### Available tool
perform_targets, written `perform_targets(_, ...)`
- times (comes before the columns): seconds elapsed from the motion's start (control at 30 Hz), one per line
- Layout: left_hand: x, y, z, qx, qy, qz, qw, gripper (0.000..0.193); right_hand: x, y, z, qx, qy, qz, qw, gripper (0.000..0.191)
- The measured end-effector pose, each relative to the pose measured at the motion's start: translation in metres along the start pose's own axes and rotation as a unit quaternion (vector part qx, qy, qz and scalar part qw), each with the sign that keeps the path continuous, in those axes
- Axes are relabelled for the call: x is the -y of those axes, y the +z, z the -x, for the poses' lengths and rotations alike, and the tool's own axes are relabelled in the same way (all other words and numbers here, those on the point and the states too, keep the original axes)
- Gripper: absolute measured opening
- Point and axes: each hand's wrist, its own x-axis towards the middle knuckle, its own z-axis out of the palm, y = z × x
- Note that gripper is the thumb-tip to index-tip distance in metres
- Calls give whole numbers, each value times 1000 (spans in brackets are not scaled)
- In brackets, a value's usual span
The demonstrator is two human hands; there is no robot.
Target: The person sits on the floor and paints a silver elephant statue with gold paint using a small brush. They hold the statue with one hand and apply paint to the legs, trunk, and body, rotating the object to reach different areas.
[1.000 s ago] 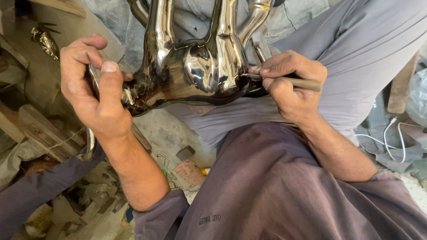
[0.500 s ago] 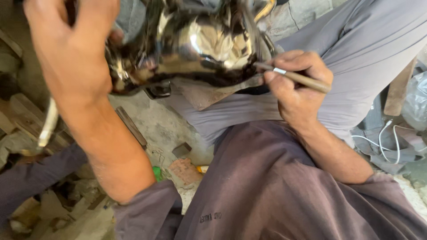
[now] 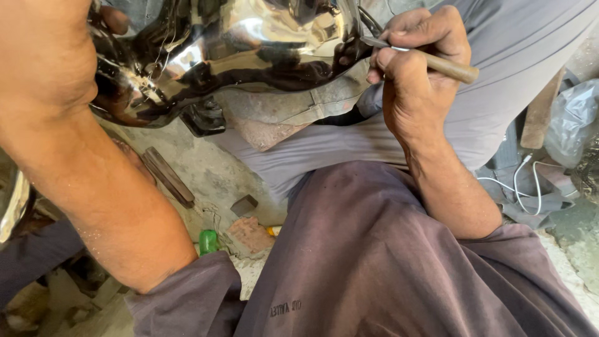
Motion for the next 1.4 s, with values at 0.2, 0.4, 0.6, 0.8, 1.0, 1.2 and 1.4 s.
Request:
perform_targets(0.2, 2, 6, -4, 3, -6, -7, 1000, 16, 5, -3, -7, 27, 3, -8, 1000, 12)
perform_targets(0.4, 2, 9, -4, 3, -10, -15, 1000, 16, 7, -1, -10, 18, 5, 20, 1000, 13)
perform_targets(0.6, 4, 10, 0, 1, -8, -20, 1000, 16, 6, -3, -9, 44, -19, 21, 999, 13)
perform_targets(0.8, 2, 14, -2, 1, -10, -27, 1000, 16, 6, -9, -5, 59, -57, 88, 993, 12)
perform_targets(1.0, 2, 17, -5, -1, -14, -29, 999, 16, -3, -16, -7, 91, -134, 139, 977, 14)
perform_targets(1.2, 4, 18, -5, -4, -14, -32, 999, 15, -5, -23, -11, 118, -199, 204, 951, 14)
perform_targets(1.4, 0, 19, -8, -5, -11, -34, 999, 15, -4, -26, -18, 163, -239, 213, 933, 13)
